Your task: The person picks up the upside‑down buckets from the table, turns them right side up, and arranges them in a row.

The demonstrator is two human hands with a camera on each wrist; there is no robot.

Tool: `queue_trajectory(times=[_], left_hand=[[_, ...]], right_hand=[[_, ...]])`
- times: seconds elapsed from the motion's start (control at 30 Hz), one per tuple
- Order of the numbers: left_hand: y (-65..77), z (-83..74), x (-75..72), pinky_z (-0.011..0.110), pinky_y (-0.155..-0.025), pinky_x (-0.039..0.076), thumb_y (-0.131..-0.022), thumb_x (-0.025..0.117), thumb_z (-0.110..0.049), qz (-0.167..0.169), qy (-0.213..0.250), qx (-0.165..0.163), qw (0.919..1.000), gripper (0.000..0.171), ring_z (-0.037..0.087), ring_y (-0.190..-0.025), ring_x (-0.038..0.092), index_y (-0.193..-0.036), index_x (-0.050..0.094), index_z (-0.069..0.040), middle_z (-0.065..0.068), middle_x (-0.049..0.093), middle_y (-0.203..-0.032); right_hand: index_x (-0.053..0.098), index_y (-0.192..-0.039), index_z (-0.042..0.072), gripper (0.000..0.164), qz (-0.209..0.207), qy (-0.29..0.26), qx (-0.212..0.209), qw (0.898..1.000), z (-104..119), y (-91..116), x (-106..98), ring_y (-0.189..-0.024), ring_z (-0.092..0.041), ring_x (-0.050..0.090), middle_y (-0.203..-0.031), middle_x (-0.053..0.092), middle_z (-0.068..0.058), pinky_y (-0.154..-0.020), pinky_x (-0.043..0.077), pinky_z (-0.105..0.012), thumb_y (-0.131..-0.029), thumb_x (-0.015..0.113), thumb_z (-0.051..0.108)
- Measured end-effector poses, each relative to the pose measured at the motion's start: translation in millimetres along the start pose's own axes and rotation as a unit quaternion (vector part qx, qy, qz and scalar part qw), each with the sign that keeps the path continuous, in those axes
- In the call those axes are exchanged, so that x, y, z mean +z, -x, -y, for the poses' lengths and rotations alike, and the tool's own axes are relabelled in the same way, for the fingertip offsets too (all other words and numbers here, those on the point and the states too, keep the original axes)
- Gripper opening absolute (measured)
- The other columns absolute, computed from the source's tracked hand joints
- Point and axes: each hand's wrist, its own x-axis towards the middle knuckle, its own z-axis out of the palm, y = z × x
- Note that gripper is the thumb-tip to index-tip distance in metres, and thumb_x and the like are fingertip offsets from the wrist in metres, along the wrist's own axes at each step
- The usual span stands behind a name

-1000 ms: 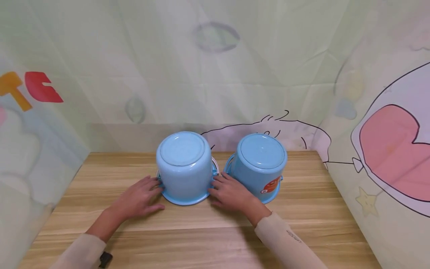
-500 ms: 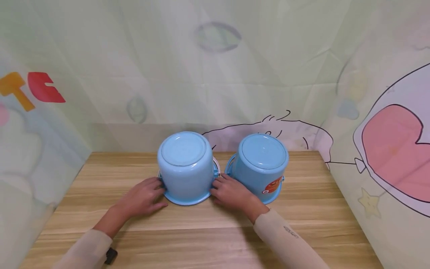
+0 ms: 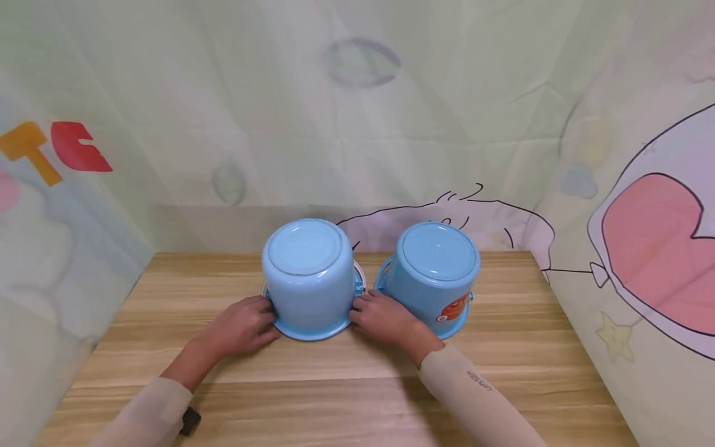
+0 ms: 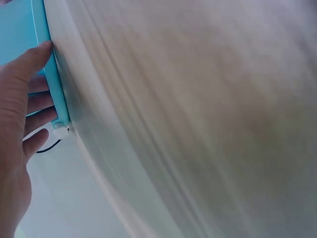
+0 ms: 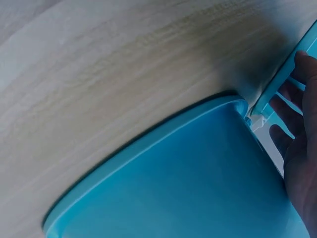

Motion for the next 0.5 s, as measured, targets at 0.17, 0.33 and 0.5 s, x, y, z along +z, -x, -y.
queue_trajectory(times=[0.17, 0.33, 0.5], left_hand=[[-0.9, -0.8, 2.2, 0.031, -0.066, 0.049, -0.083, 0.086, -0.035, 0.006, 0.019, -0.022, 0.9996, 0.032, 0.013, -0.071, 0.051, -0.069, 0.069, -0.013, -0.003, 0.059, -0.075], [-1.2, -0.7, 3.9, 0.03, -0.065, 0.05, -0.081, 0.088, -0.037, 0.015, 0.046, -0.055, 0.9973, 0.03, 0.01, -0.071, 0.05, -0.071, 0.072, -0.014, -0.004, 0.06, -0.076], [-3.0, -0.6, 3.2, 0.029, -0.065, 0.05, -0.08, 0.089, -0.037, 0.028, 0.074, -0.091, 0.9928, 0.028, 0.008, -0.07, 0.048, -0.074, 0.073, -0.014, -0.004, 0.062, -0.077]], right_hand=[[0.072, -0.105, 0.017, 0.012, -0.017, -0.022, 0.004, 1.0, 0.0, -0.7, 2.0, -0.1, -0.014, 0.064, -0.104, 0.068, 0.002, -0.091, 0.056, -0.035, -0.099, 0.071, 0.027], [0.071, -0.104, 0.017, 0.012, -0.022, -0.039, 0.018, 0.999, -0.1, -1.6, 4.7, -0.094, -0.014, 0.064, -0.102, 0.068, 0.002, -0.085, 0.055, -0.031, -0.098, 0.072, 0.027], [0.071, -0.106, 0.019, 0.013, -0.013, -0.041, 0.035, 0.998, -0.3, -4.2, 8.3, -0.089, -0.012, 0.062, -0.101, 0.065, 0.003, -0.08, 0.055, -0.03, -0.099, 0.071, 0.029]])
